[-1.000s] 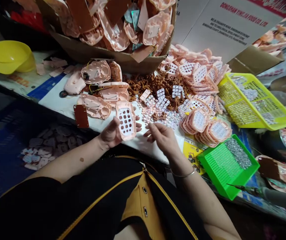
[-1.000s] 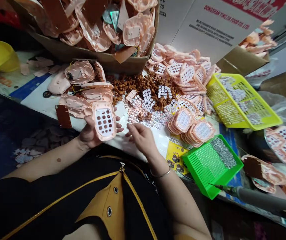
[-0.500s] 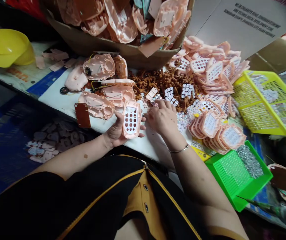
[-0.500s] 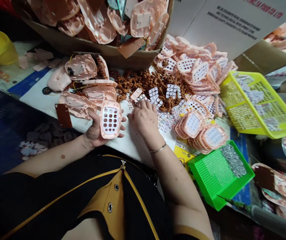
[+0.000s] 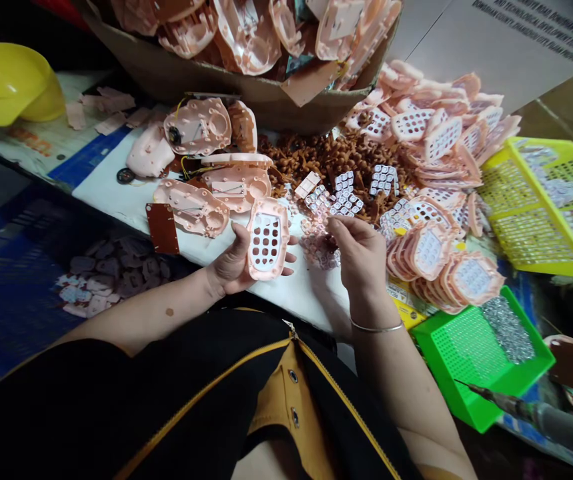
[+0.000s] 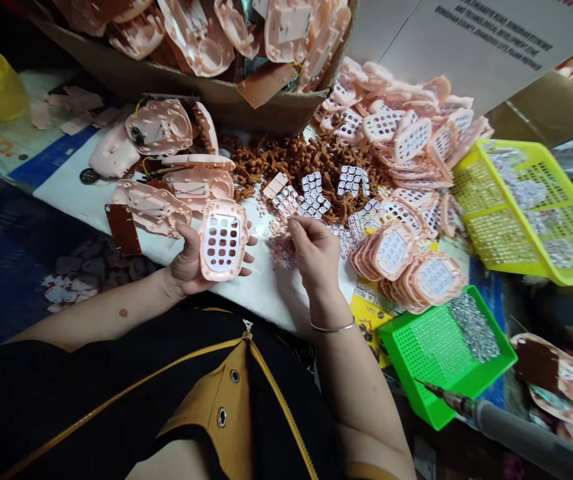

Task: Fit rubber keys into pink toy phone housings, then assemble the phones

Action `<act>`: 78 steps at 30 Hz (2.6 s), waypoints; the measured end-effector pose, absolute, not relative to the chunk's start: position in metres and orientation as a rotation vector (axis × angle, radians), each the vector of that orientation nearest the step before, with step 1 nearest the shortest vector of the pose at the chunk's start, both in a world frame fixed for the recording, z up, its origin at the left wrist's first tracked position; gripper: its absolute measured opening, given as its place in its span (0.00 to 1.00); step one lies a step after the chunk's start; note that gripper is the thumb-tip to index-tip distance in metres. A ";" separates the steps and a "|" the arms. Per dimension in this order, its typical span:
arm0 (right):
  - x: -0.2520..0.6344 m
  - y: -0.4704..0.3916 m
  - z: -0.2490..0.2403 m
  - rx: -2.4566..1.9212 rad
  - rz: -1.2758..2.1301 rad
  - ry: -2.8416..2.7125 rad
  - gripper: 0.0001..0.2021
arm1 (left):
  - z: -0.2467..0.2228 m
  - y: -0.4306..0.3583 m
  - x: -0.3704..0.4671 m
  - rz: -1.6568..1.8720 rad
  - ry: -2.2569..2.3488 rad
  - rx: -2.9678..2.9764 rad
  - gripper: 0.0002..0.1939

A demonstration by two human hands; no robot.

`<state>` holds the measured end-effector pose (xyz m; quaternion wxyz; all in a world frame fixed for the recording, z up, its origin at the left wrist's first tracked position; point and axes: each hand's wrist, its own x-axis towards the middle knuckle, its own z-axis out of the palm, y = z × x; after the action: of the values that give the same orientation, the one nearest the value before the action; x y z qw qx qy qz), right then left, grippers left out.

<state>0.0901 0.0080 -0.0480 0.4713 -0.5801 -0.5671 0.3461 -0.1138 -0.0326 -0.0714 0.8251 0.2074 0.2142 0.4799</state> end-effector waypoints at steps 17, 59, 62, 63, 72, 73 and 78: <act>0.055 -0.059 -0.034 -0.865 -0.030 -2.351 0.10 | -0.069 -0.036 -0.106 0.945 0.441 0.501 0.48; 0.136 0.005 -0.023 -1.501 -0.194 -2.317 0.12 | -0.061 -0.032 -0.111 0.945 0.600 0.401 0.47; 0.142 -0.026 -0.037 -1.447 -0.101 -2.476 0.12 | -0.060 -0.032 -0.110 0.933 0.609 0.395 0.47; 0.142 -0.036 -0.041 -1.428 -0.111 -2.526 0.12 | -0.059 -0.032 -0.110 0.926 0.609 0.390 0.47; 0.134 -0.031 -0.054 -1.274 -0.499 -2.662 0.12 | -0.056 -0.032 -0.109 0.956 0.626 0.383 0.46; 0.135 -0.027 -0.053 -1.292 -0.457 -2.607 0.12 | -0.056 -0.033 -0.109 0.967 0.620 0.385 0.45; 0.145 -0.011 -0.048 -1.551 0.246 -1.835 0.13 | -0.057 -0.033 -0.109 0.986 0.596 0.378 0.45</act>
<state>0.1447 -0.0107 -0.0478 0.3553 -0.6004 -0.7101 0.0954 -0.1088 -0.0334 -0.0566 0.8219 0.1775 0.2801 0.4632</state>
